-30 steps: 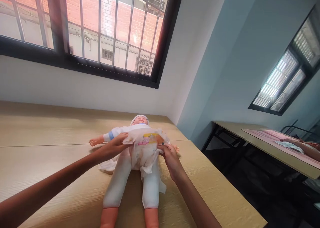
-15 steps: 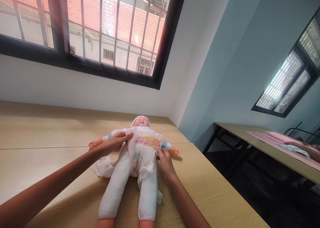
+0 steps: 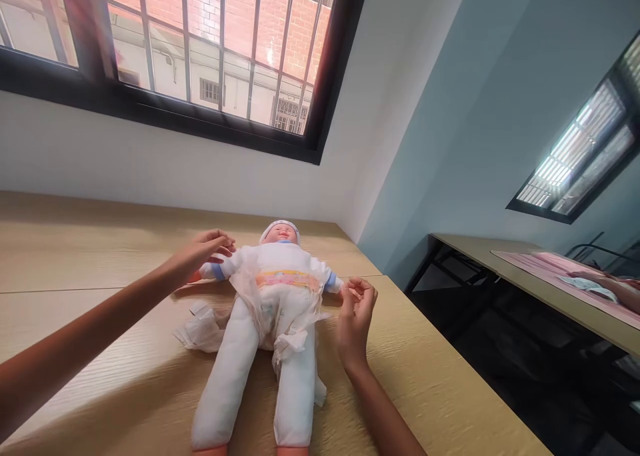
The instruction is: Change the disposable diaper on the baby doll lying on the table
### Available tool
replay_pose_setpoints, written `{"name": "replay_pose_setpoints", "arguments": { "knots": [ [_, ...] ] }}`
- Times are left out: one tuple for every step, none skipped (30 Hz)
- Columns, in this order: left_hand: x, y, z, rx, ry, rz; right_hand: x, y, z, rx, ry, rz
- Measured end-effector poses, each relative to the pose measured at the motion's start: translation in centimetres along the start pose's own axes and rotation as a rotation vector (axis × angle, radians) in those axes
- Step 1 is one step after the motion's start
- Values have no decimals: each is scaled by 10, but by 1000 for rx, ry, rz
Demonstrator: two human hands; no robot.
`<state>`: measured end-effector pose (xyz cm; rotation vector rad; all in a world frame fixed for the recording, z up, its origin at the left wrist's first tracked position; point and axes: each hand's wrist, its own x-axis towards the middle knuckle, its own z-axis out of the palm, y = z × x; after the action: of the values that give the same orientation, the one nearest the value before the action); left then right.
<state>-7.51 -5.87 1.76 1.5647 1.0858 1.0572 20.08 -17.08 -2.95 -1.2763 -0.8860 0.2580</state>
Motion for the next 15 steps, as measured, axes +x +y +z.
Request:
{"name": "replay_pose_setpoints", "arguments": {
  "knots": [
    [-6, 7, 4, 31, 39, 60, -5, -4, 0, -25, -6, -95],
    [-14, 16, 9, 71, 54, 130, -10, -9, 1, -62, -47, -186],
    [-23, 24, 16, 127, 40, 207, -15, -13, 2, -101, -118, -256],
    [-33, 32, 23, 283, -1, 381, -21, -16, 3, -136, -203, -302],
    [-44, 38, 31, 429, -55, 521, -25, -18, 4, -163, -289, -332],
    [-54, 43, 37, 575, -154, 638, -29, -20, 5, -183, -368, -351],
    [-62, 45, 43, 725, -259, 729, -31, -20, 6, -193, -437, -358],
    [-69, 46, 47, 850, -335, 778, -33, -20, 6, -192, -493, -355],
    [-74, 46, 49, 951, -392, 797, -33, -19, 7, -187, -536, -342],
    [-78, 46, 50, 1020, -417, 785, -33, -18, 8, -179, -570, -318],
    [-79, 45, 50, 1052, -422, 750, -32, -16, 8, -168, -595, -288],
    [-80, 44, 48, 1045, -424, 700, -31, -15, 8, -155, -610, -258],
    [-79, 44, 46, 1011, -435, 645, -30, -13, 9, -144, -618, -234],
    [-77, 43, 43, 966, -453, 594, -30, -12, 9, -137, -622, -215],
    [-75, 43, 39, 924, -476, 559, -30, -12, 9, -132, -623, -201]
  ]
}}
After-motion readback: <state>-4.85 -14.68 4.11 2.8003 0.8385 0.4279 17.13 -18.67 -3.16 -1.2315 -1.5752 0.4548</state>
